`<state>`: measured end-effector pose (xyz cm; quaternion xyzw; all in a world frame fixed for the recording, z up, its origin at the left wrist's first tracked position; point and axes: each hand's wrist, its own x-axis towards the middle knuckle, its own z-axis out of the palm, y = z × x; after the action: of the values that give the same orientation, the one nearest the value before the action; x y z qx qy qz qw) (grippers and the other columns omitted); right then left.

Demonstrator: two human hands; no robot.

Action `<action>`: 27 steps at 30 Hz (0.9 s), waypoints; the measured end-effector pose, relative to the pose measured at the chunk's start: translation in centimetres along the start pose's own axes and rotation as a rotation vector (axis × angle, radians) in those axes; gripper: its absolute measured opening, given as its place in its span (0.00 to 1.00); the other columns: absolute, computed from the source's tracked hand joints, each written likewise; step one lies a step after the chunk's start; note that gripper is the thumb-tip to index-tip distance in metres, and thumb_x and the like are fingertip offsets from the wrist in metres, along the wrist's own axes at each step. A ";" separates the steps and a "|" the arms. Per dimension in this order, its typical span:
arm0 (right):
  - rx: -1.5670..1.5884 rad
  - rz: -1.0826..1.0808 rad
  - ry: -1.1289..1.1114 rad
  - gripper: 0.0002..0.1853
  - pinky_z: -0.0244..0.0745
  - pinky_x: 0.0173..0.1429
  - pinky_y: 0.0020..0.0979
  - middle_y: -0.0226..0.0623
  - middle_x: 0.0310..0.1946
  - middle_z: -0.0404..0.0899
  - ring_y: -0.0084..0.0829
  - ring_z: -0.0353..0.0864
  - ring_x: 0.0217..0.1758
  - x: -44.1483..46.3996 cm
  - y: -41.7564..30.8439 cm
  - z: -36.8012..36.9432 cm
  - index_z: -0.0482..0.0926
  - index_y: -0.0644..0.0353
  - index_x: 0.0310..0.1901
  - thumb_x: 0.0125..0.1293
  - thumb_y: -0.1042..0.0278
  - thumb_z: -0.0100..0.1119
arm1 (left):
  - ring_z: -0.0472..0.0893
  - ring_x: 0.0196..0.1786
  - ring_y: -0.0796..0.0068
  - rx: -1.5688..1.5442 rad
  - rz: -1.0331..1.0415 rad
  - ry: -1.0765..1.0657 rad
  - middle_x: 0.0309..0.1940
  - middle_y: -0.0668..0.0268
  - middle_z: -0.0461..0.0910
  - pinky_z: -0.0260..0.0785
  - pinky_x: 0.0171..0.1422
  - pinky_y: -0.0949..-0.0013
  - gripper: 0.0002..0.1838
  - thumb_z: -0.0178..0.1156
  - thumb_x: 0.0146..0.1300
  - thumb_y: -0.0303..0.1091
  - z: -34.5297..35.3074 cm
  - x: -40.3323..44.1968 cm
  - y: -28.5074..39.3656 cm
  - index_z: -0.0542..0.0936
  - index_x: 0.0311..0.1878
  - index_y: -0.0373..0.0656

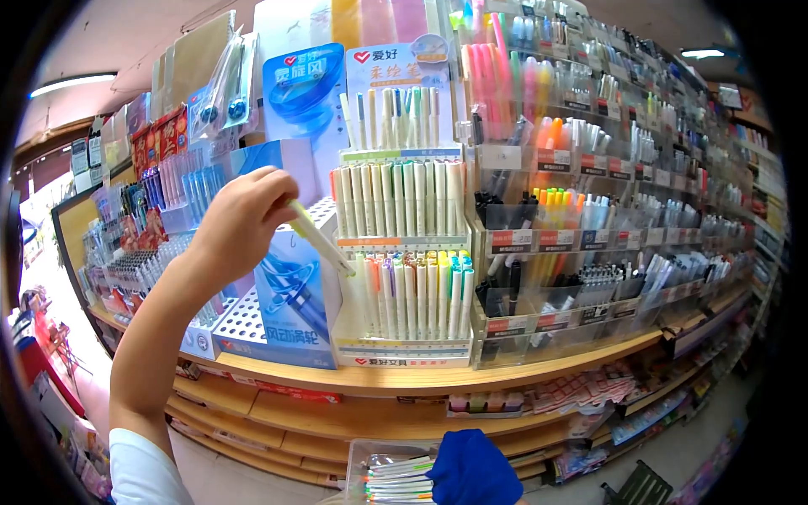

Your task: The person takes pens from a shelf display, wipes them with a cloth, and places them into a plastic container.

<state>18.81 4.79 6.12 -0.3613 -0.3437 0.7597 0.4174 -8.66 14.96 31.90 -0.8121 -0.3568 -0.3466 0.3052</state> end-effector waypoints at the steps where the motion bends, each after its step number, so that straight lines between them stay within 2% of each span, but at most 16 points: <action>1: -0.130 -0.121 0.004 0.11 0.64 0.21 0.28 0.34 0.17 0.69 0.28 0.70 0.17 0.0 -0.3 0.4 0.68 0.57 0.25 0.61 0.62 0.54 | 0.75 0.32 0.58 0.000 -0.012 0.045 0.27 0.57 0.74 0.68 0.37 0.64 0.05 0.59 0.51 0.21 -0.5 -1.0 0.5 0.73 0.32 0.35; 3: -0.391 -0.364 0.011 0.10 0.67 0.23 0.29 0.37 0.21 0.72 0.30 0.73 0.20 -0.1 -1.0 1.5 0.69 0.59 0.27 0.58 0.64 0.57 | 0.76 0.30 0.64 -0.164 -0.031 -0.010 0.27 0.59 0.75 0.69 0.36 0.67 0.09 0.59 0.49 0.17 -0.5 -3.8 1.5 0.74 0.35 0.36; 5: 0.280 0.030 -0.423 0.17 0.69 0.36 0.33 0.38 0.31 0.75 0.35 0.75 0.34 4.6 0.3 -2.0 0.72 0.60 0.38 0.55 0.57 0.60 | 0.79 0.35 0.65 -0.477 -0.116 -0.161 0.29 0.60 0.76 0.71 0.39 0.68 0.14 0.61 0.46 0.14 1.1 -7.4 3.5 0.75 0.37 0.37; 6: 0.215 0.011 -0.499 0.20 0.69 0.40 0.35 0.38 0.34 0.75 0.37 0.75 0.37 5.0 0.0 -1.8 0.73 0.61 0.41 0.53 0.56 0.62 | 0.79 0.36 0.64 -0.515 -0.151 -0.245 0.31 0.59 0.76 0.72 0.38 0.68 0.16 0.62 0.46 0.15 2.6 -9.5 5.1 0.74 0.39 0.38; 7: 0.150 -0.014 -0.574 0.23 0.70 0.44 0.36 0.38 0.36 0.75 0.39 0.75 0.41 5.4 -0.3 -1.5 0.73 0.62 0.44 0.51 0.54 0.64 | 0.76 0.35 0.54 -0.708 -0.137 -0.287 0.30 0.57 0.75 0.69 0.39 0.59 0.11 0.61 0.49 0.22 4.0 -11.3 6.4 0.72 0.37 0.38; 9: -0.785 -0.495 -0.390 0.25 0.70 0.44 0.39 0.39 0.35 0.75 0.41 0.75 0.41 2.5 -3.7 4.8 0.73 0.62 0.44 0.46 0.57 0.66 | 0.76 0.35 0.52 -0.881 -0.259 -0.450 0.30 0.55 0.74 0.69 0.40 0.59 0.09 0.59 0.54 0.25 7.2 -14.7 10.2 0.73 0.38 0.37; 10: -0.972 -0.579 -0.362 0.23 0.69 0.41 0.38 0.39 0.33 0.74 0.40 0.73 0.38 2.2 -3.7 5.9 0.72 0.62 0.43 0.48 0.58 0.65 | 0.76 0.35 0.52 -0.952 -0.288 -0.507 0.30 0.54 0.74 0.69 0.40 0.60 0.08 0.58 0.55 0.25 9.2 -16.3 11.6 0.73 0.38 0.37; 12: -1.080 -0.541 -0.384 0.18 0.67 0.36 0.37 0.38 0.29 0.71 0.38 0.71 0.32 3.0 -2.7 6.3 0.71 0.62 0.39 0.50 0.60 0.61 | 0.76 0.32 0.65 -1.106 -0.466 -0.537 0.28 0.59 0.75 0.69 0.39 0.67 0.08 0.58 0.58 0.28 12.6 -19.2 13.4 0.73 0.39 0.36; 14: -1.089 -0.394 -0.384 0.13 0.65 0.31 0.35 0.37 0.25 0.69 0.36 0.69 0.26 3.4 -1.4 5.3 0.71 0.61 0.36 0.52 0.62 0.57 | 0.76 0.34 0.80 -1.436 -0.724 -0.700 0.31 0.67 0.76 0.70 0.40 0.74 0.09 0.59 0.61 0.29 16.7 -23.2 13.6 0.74 0.42 0.36; 15: -1.088 -0.316 -0.377 0.11 0.64 0.28 0.34 0.36 0.23 0.68 0.35 0.68 0.23 3.4 -0.9 4.8 0.70 0.61 0.34 0.54 0.63 0.56 | 0.74 0.35 0.86 -1.580 -0.737 -0.690 0.30 0.71 0.74 0.68 0.41 0.79 0.09 0.57 0.62 0.30 16.8 -23.5 13.8 0.74 0.42 0.35; 16: -1.082 -0.219 -0.357 0.09 0.63 0.25 0.34 0.36 0.21 0.67 0.34 0.66 0.21 3.1 -0.6 4.6 0.70 0.61 0.32 0.55 0.64 0.54 | 0.74 0.35 0.85 -1.340 -0.733 -0.795 0.30 0.69 0.75 0.69 0.41 0.80 0.09 0.57 0.62 0.29 15.7 -23.1 13.8 0.74 0.42 0.34; 19: -0.985 0.227 -0.191 0.07 0.60 0.17 0.32 0.35 0.15 0.64 0.32 0.63 0.12 1.8 -0.6 5.1 0.68 0.61 0.27 0.58 0.67 0.48 | 0.75 0.32 0.85 -1.393 -0.940 -0.684 0.31 0.69 0.76 0.69 0.37 0.81 0.10 0.59 0.61 0.29 17.3 -24.9 11.8 0.74 0.42 0.34; 22: -0.425 0.610 -0.023 0.08 0.57 0.13 0.32 0.32 0.12 0.63 0.30 0.60 0.07 2.2 -0.1 4.0 0.68 0.59 0.25 0.60 0.68 0.46 | 0.73 0.30 0.87 -1.527 -1.025 -0.584 0.30 0.71 0.75 0.68 0.35 0.82 0.10 0.61 0.60 0.30 17.7 -25.2 10.9 0.75 0.40 0.34; 23: -0.272 0.725 -0.141 0.07 0.62 0.17 0.29 0.32 0.17 0.68 0.28 0.68 0.13 3.0 0.5 2.1 0.69 0.57 0.25 0.59 0.68 0.49 | 0.73 0.30 0.87 -1.534 -1.026 -0.597 0.30 0.71 0.75 0.67 0.35 0.83 0.10 0.61 0.60 0.30 17.9 -25.4 11.2 0.75 0.40 0.34; 25: -0.836 -0.205 -0.577 0.06 0.65 0.20 0.28 0.33 0.20 0.69 0.29 0.71 0.19 4.2 1.9 0.5 0.70 0.56 0.27 0.60 0.67 0.49 | 0.73 0.30 0.88 -1.552 -1.020 -0.620 0.30 0.71 0.75 0.66 0.35 0.83 0.09 0.61 0.60 0.30 18.2 -25.6 12.3 0.75 0.39 0.35; 27: -0.823 -0.368 -0.691 0.05 0.67 0.23 0.27 0.34 0.21 0.69 0.29 0.73 0.21 5.1 3.3 -0.6 0.70 0.56 0.29 0.61 0.67 0.49 | 0.73 0.31 0.88 -1.644 -1.053 -0.567 0.29 0.72 0.75 0.66 0.35 0.84 0.09 0.61 0.59 0.30 18.2 -25.8 13.9 0.75 0.39 0.36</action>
<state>16.01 8.01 1.75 -0.1591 -0.7854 0.5518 0.2309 -4.47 11.22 -2.11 -0.5624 -0.3796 -0.3695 -0.6349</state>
